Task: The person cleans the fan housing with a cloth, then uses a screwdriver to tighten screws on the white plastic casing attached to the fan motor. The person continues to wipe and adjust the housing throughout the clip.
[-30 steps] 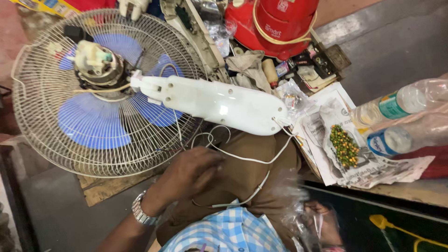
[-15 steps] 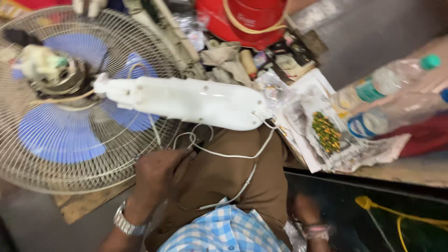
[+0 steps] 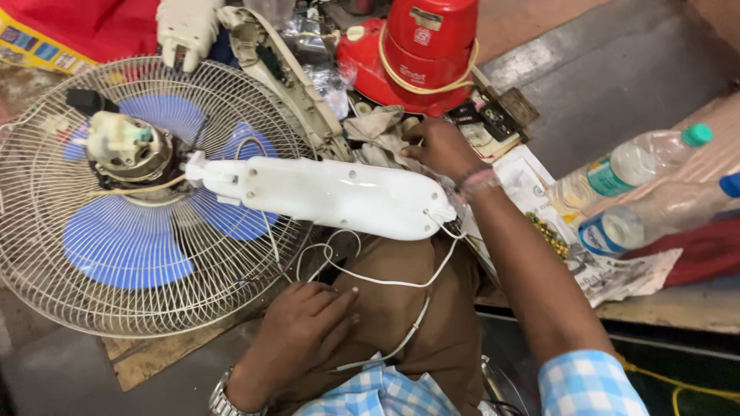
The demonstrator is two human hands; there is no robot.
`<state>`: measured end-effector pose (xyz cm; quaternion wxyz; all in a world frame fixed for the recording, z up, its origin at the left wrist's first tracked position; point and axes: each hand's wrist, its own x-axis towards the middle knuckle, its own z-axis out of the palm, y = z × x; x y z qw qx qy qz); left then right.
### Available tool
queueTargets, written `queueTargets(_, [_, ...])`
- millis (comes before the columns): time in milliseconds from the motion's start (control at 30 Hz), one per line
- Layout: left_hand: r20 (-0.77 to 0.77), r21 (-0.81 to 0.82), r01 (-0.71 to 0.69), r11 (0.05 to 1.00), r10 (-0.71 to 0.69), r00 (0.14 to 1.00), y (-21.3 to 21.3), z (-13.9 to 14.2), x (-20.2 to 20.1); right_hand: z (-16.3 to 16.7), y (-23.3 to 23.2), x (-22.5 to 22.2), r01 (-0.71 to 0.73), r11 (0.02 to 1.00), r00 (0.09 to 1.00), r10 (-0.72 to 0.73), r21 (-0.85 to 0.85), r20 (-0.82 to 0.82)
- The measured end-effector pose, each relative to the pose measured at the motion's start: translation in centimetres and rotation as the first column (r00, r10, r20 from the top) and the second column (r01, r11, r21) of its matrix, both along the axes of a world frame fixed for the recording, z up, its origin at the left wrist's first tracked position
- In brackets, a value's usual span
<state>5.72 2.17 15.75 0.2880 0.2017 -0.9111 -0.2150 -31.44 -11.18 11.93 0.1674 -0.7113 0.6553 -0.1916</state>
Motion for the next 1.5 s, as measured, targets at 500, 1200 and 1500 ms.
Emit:
queueTargets(500, [-0.321,0.486,-0.081,0.87,0.264,0.909,-2.9,0.2,-1.1,10.9,-0.3,0.2,0.133,0.986,0.71,-0.025,-0.1,0.703])
queueTargets(1200, [-0.387,0.873,-0.06,0.484,0.762,0.519,-4.9,4.8,7.2,1.1,21.2,9.6,0.545,0.761,0.727,-0.217,-0.354,0.651])
queueTargets(1500, [0.294,0.066,-0.62,0.782,0.578,0.761,-7.8,-4.4,1.1,-5.8,11.3,3.2,0.483,0.875,0.538,-0.332,0.04,0.775])
